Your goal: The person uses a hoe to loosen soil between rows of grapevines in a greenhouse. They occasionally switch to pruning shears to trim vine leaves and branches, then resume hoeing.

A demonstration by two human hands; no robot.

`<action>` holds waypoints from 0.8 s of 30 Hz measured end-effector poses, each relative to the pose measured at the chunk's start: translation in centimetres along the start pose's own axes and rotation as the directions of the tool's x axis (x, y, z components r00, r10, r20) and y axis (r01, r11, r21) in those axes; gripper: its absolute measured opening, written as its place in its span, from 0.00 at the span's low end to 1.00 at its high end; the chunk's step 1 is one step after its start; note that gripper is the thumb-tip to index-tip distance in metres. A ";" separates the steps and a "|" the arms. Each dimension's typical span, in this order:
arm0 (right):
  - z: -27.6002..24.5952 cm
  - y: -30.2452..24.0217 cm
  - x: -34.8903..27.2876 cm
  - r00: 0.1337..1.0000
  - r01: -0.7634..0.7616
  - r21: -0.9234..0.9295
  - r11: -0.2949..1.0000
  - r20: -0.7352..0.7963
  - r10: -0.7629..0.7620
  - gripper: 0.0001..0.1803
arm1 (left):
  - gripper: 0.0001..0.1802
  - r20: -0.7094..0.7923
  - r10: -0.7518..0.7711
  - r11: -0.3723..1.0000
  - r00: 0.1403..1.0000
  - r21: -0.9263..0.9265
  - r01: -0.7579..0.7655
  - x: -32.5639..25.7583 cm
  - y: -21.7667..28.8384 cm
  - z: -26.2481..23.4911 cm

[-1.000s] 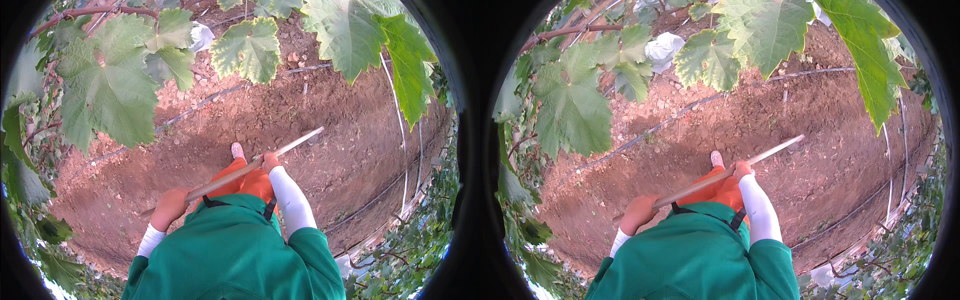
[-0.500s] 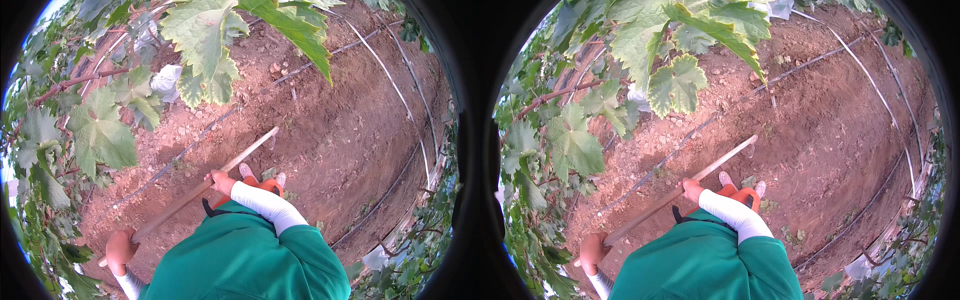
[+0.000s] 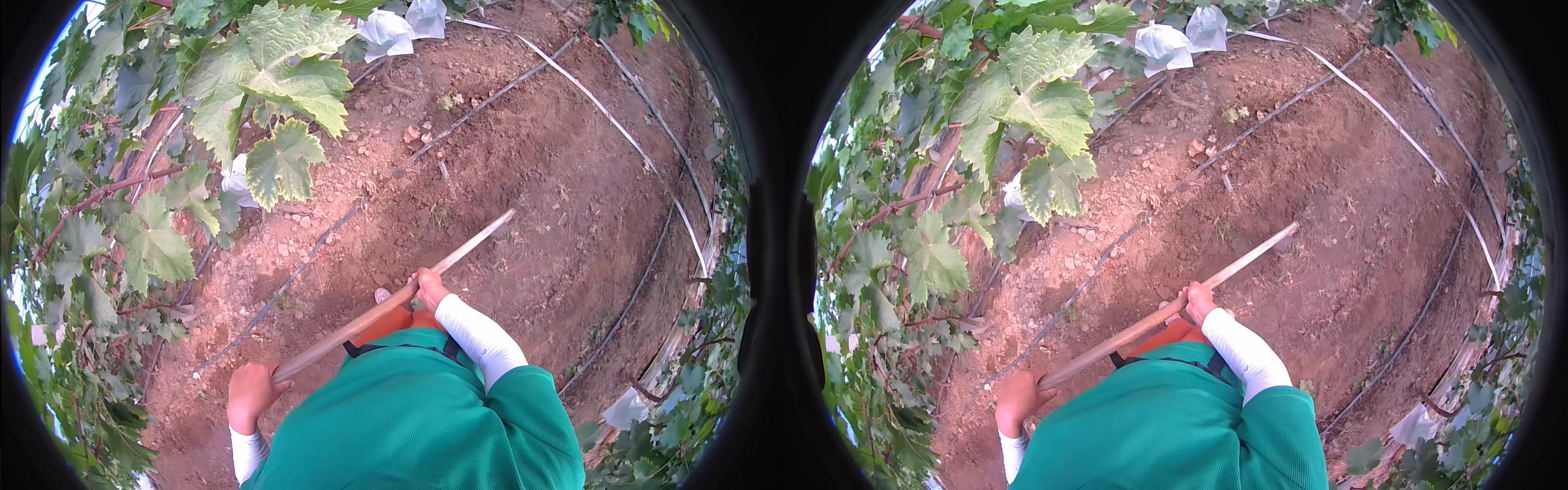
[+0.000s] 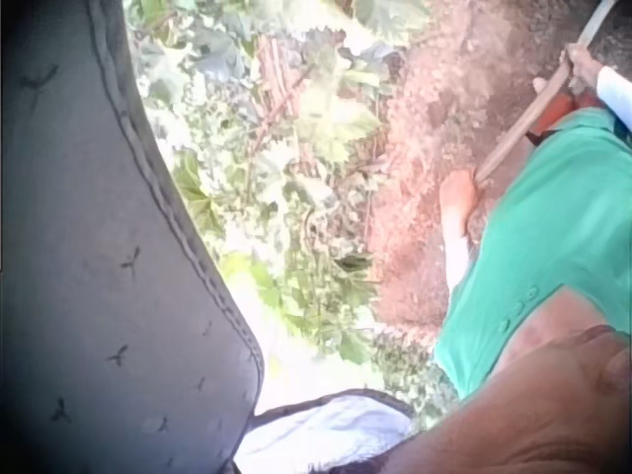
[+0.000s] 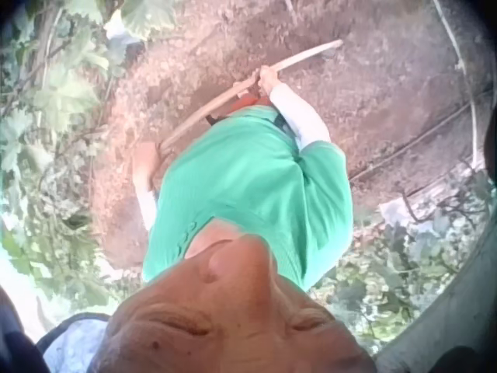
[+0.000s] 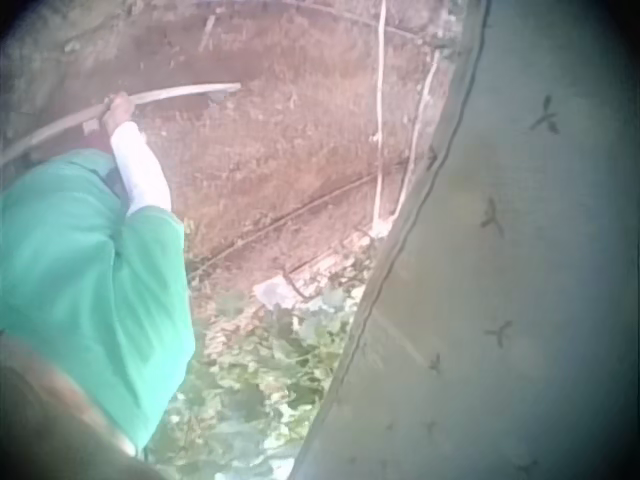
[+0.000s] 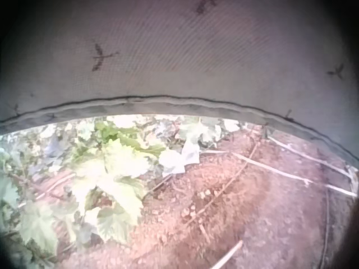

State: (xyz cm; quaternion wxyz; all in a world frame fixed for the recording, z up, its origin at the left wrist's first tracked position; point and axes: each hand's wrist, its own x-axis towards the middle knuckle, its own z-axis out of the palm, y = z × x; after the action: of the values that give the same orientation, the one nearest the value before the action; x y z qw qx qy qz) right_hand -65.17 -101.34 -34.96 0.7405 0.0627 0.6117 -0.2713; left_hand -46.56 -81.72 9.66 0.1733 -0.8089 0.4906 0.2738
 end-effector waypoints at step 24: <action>-10.0 -14.0 -0.6 0.993 -0.096 0.128 0.987 0.081 0.086 0.04 | 0.17 -0.078 0.499 0.851 0.863 0.230 -0.471 5.5 20.0 -4.1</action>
State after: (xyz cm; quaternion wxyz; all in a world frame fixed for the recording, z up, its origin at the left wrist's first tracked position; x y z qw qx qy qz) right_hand -80.67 -108.67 -33.53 0.7687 0.1291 0.5608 -0.2791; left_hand -61.21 -96.99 9.36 0.1467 -0.6530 0.7150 0.2019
